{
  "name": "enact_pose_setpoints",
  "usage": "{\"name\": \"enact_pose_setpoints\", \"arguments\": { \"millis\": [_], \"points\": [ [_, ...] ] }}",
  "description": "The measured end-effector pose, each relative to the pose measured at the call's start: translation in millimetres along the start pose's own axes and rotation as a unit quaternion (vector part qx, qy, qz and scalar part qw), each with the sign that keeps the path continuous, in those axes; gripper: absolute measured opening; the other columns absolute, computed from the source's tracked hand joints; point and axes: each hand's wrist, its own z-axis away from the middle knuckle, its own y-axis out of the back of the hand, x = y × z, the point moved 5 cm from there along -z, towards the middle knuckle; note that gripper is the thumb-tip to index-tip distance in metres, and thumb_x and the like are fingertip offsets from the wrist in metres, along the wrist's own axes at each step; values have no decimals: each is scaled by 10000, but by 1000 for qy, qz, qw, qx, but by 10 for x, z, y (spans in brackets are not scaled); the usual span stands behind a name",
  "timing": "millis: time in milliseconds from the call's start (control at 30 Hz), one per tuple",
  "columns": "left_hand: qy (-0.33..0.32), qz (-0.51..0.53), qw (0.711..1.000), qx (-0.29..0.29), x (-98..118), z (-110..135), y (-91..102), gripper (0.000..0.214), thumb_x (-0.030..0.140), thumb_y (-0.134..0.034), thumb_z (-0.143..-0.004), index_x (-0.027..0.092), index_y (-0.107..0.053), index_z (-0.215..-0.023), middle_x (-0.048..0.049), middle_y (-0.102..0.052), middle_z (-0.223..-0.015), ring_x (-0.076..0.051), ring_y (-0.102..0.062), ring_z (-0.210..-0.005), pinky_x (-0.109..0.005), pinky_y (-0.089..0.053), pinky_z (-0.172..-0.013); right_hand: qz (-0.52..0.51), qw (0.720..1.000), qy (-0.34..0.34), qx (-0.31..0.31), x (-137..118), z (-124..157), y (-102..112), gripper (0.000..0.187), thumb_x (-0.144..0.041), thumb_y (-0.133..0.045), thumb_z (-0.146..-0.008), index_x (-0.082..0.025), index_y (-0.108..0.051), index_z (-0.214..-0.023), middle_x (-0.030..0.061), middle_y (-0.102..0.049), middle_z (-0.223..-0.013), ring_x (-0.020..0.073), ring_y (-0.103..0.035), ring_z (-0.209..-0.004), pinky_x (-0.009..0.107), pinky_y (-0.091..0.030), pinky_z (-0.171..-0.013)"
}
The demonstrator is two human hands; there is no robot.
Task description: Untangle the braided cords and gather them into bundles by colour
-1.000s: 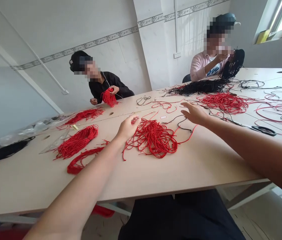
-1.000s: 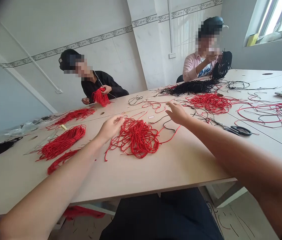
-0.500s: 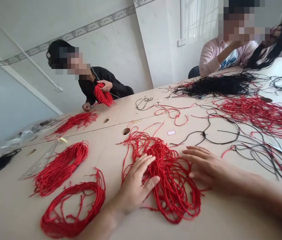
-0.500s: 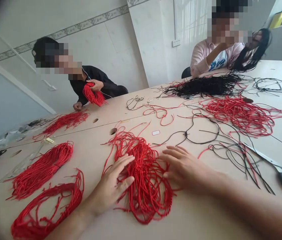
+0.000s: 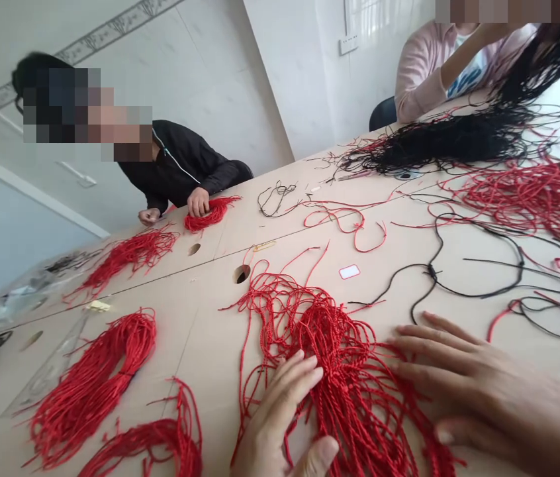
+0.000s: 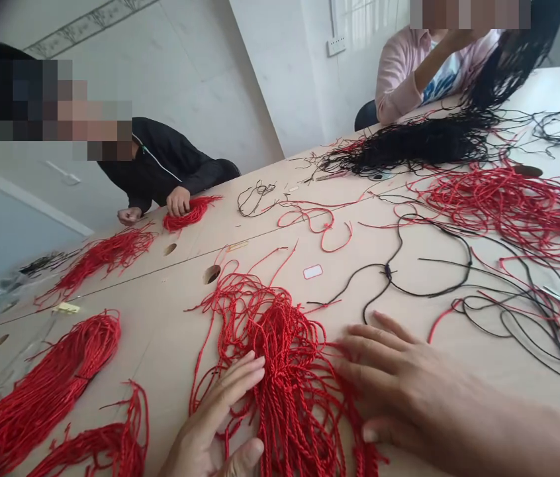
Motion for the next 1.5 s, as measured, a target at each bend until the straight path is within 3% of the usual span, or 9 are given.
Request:
{"name": "enact_pose_setpoints", "arguments": {
  "millis": [100,300,500,667,867,1033,1267,1500],
  "points": [
    [-9,-17,1000,-5,22,-5,-20,508,477,-592,-890,311,-492,-1360,-68,-657,-1314,-243,-606,-1220,-362,-519,-1001,-15,999,2,-51,-48,-74,67,384,-439,-568,-929,-294,-633,-1278,48,-662,-1274,227,-616,-1188,366,-515,-1018],
    [-35,-42,998,-8,56,-26,-33,491,446,-629,-873,301,-533,-1332,-72,-651,-1322,-235,-622,-1201,-328,-533,-975,-53,997,-53,-14,98,7,43,378,-374,-535,-955,-218,-625,-1287,88,-657,-1270,233,-613,-1172,381,-495,-1043],
    [-74,-64,995,-26,-11,-7,-63,532,481,-696,-812,290,-583,-1296,-74,-684,-1271,-242,-658,-1144,-316,-530,-960,-85,992,-79,-39,180,-11,0,379,-346,-540,-954,-226,-610,-1307,98,-650,-1280,226,-599,-1198,377,-477,-1064],
    [-97,-33,994,-31,-159,12,-103,513,517,-658,-831,299,-595,-1292,-59,-707,-1232,-222,-657,-1144,-308,-497,-992,-103,991,-91,-1,326,-3,-126,298,-346,-487,-968,-222,-692,-1144,96,-708,-1155,228,-638,-1137,341,-550,-966],
    [-25,-2,995,-92,-124,-60,-105,512,598,-597,-835,274,-658,-1227,-88,-709,-1225,-257,-642,-1168,-369,-501,-1008,-71,990,-108,59,500,36,-222,283,-381,-521,-936,-236,-741,-1037,96,-751,-1021,251,-711,-979,359,-607,-863],
    [-23,3,996,-86,-46,-65,-122,529,596,-546,-865,228,-656,-1228,-117,-690,-1252,-278,-634,-1179,-398,-522,-992,-47,988,-125,77,487,-33,-148,310,-360,-462,-957,-231,-730,-1042,104,-740,-1034,239,-713,-937,367,-612,-828],
    [-76,-6,996,-39,-87,-38,-148,422,479,-614,-864,252,-658,-1217,-95,-714,-1211,-261,-673,-1117,-383,-546,-945,55,981,-157,98,555,-8,67,346,-296,-402,-963,-179,-710,-1069,140,-713,-1109,247,-680,-1030,416,-571,-917],
    [-22,-6,999,-29,-86,-98,-72,329,319,-633,-857,246,-687,-1173,-70,-734,-1171,-235,-696,-1071,-336,-553,-919,113,963,-212,124,742,98,193,380,-152,-365,-917,-176,-721,-1048,140,-710,-1107,246,-676,-1034,417,-565,-903]
  ]
}}
